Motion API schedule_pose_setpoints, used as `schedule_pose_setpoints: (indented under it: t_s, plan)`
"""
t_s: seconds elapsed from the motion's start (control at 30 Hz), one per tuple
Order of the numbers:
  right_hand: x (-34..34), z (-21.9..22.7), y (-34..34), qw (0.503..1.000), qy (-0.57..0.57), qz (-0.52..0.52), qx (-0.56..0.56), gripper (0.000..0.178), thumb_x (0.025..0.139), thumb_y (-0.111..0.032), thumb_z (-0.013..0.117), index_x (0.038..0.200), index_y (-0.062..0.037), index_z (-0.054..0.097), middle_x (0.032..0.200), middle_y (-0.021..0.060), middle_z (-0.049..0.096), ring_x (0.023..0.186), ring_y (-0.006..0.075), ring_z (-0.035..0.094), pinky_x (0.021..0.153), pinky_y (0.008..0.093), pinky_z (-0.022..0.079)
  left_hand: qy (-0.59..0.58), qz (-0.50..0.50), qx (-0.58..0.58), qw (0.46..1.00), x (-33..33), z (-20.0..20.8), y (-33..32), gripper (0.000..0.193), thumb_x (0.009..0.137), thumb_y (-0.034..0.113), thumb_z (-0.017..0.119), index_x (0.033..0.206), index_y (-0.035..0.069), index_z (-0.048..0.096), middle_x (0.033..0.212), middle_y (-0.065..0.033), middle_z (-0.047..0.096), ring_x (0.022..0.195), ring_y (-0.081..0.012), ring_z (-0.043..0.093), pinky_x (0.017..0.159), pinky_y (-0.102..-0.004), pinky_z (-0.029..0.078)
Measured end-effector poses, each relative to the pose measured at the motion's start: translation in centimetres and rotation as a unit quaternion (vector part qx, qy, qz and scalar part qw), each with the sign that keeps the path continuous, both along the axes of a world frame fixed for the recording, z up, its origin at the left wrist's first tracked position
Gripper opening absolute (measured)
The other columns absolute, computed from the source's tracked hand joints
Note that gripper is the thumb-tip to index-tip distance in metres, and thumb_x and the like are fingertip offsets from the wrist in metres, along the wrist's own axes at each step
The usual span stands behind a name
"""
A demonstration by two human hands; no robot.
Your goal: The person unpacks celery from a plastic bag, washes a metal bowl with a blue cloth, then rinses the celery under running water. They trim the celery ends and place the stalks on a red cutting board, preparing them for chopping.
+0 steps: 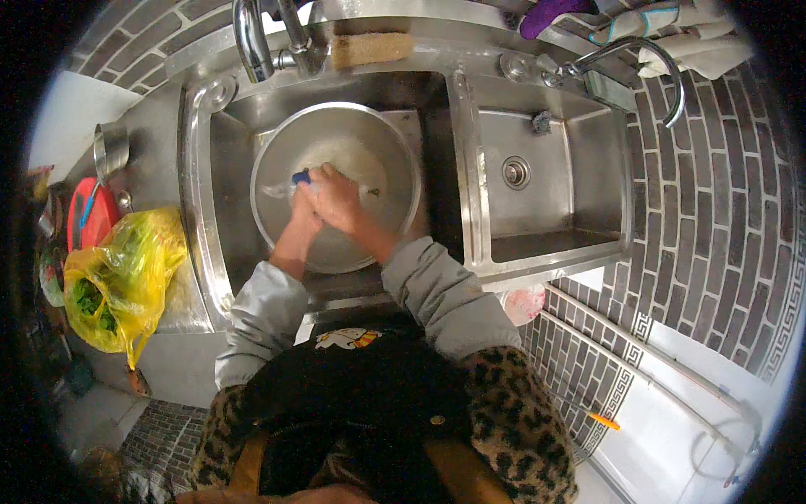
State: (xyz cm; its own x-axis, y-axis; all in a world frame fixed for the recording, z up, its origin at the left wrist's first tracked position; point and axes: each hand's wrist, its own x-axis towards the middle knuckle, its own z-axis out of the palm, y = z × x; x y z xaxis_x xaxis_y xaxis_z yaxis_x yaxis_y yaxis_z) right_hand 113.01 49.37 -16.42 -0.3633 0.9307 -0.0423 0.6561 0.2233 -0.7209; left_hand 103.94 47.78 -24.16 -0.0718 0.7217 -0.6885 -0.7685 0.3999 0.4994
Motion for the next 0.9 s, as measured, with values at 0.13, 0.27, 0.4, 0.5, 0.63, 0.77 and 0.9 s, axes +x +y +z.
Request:
schedule_pose_setpoints:
  t_s: [0.13, 0.27, 0.4, 0.5, 0.63, 0.77, 0.9]
  plan:
    - [1.1, -2.8, 3.3, 0.990, -0.100, 0.025, -0.091, 0.050, 0.092, -0.045, 0.035, 0.100, -0.0068, 0.065, 0.097, 0.0220, 0.064, 0.089, 0.0387, 0.060, 0.079, 0.0491, 0.044, 0.560, -0.281, -0.009, 0.779, -0.3, 0.4, -0.2, 0.031, 0.095, 0.027, 0.038, 0.103, 0.006, 0.059, 0.098, -0.0181, 0.063, 0.082, -0.0341, 0.064, 0.074, -0.0438, 0.052]
    - [5.6, -4.8, 4.6, 0.973, -0.207, 0.012, -0.100, 0.043, 0.092, -0.041, 0.041, 0.102, -0.0061, 0.065, 0.097, 0.0178, 0.066, 0.088, 0.0371, 0.062, 0.078, 0.0455, 0.046, 0.659, -0.320, 0.049, 0.678, -2.2, 4.4, -0.8, 0.037, 0.088, 0.045, 0.054, 0.095, 0.010, 0.064, 0.094, -0.0164, 0.067, 0.087, -0.0338, 0.065, 0.076, -0.0456, 0.049]
    - [10.7, -3.9, 6.6, 0.985, -0.084, 0.000, -0.151, 0.024, 0.086, -0.025, 0.060, 0.103, -0.0090, 0.064, 0.100, 0.0183, 0.064, 0.095, 0.0357, 0.061, 0.082, 0.0417, 0.047, 0.697, -0.388, 0.061, 0.600, -7.1, 8.1, -0.2, 0.049, 0.080, 0.057, 0.059, 0.097, 0.011, 0.064, 0.082, -0.0146, 0.067, 0.084, -0.0325, 0.064, 0.073, -0.0427, 0.049]
    - [12.2, -2.4, 7.7, 0.991, -0.082, 0.109, 0.000, 0.018, 0.081, -0.013, 0.063, 0.097, -0.0072, 0.065, 0.097, 0.0167, 0.064, 0.093, 0.0355, 0.061, 0.079, 0.0422, 0.048, 0.781, -0.343, 0.096, 0.513, -9.4, 8.9, 0.5, 0.049, 0.078, 0.059, 0.060, 0.086, 0.010, 0.067, 0.080, -0.0135, 0.066, 0.082, -0.0313, 0.064, 0.071, -0.0422, 0.050]
    - [10.5, -2.2, 8.6, 0.997, -0.039, -0.002, 0.064, 0.017, 0.078, -0.005, 0.061, 0.094, -0.0083, 0.066, 0.093, 0.0117, 0.064, 0.092, 0.0329, 0.060, 0.079, 0.0406, 0.048, 0.844, -0.287, 0.115, 0.438, -11.4, 8.5, 1.9, 0.043, 0.081, 0.051, 0.061, 0.079, 0.008, 0.064, 0.078, -0.0132, 0.064, 0.080, -0.0329, 0.062, 0.066, -0.0429, 0.050]
    - [8.2, -5.9, 7.5, 0.970, -0.005, -0.009, 0.241, 0.018, 0.073, -0.005, 0.062, 0.089, -0.0104, 0.067, 0.093, 0.0106, 0.064, 0.089, 0.0297, 0.060, 0.073, 0.0407, 0.050, 0.820, -0.173, 0.160, 0.521, -11.3, 5.6, 2.7, 0.032, 0.078, 0.038, 0.068, 0.088, 0.009, 0.059, 0.086, -0.0138, 0.063, 0.081, -0.0358, 0.061, 0.064, -0.0442, 0.049]
    - [7.0, -11.3, 2.9, 0.939, -0.282, 0.196, -0.017, 0.015, 0.075, -0.012, 0.063, 0.089, -0.0125, 0.067, 0.092, 0.0079, 0.066, 0.087, 0.0293, 0.061, 0.075, 0.0399, 0.048, 0.753, -0.515, 0.035, 0.409, -8.6, 0.2, -0.7, 0.023, 0.074, 0.019, 0.069, 0.092, 0.008, 0.061, 0.091, -0.0129, 0.067, 0.089, -0.0276, 0.065, 0.072, -0.0404, 0.052]
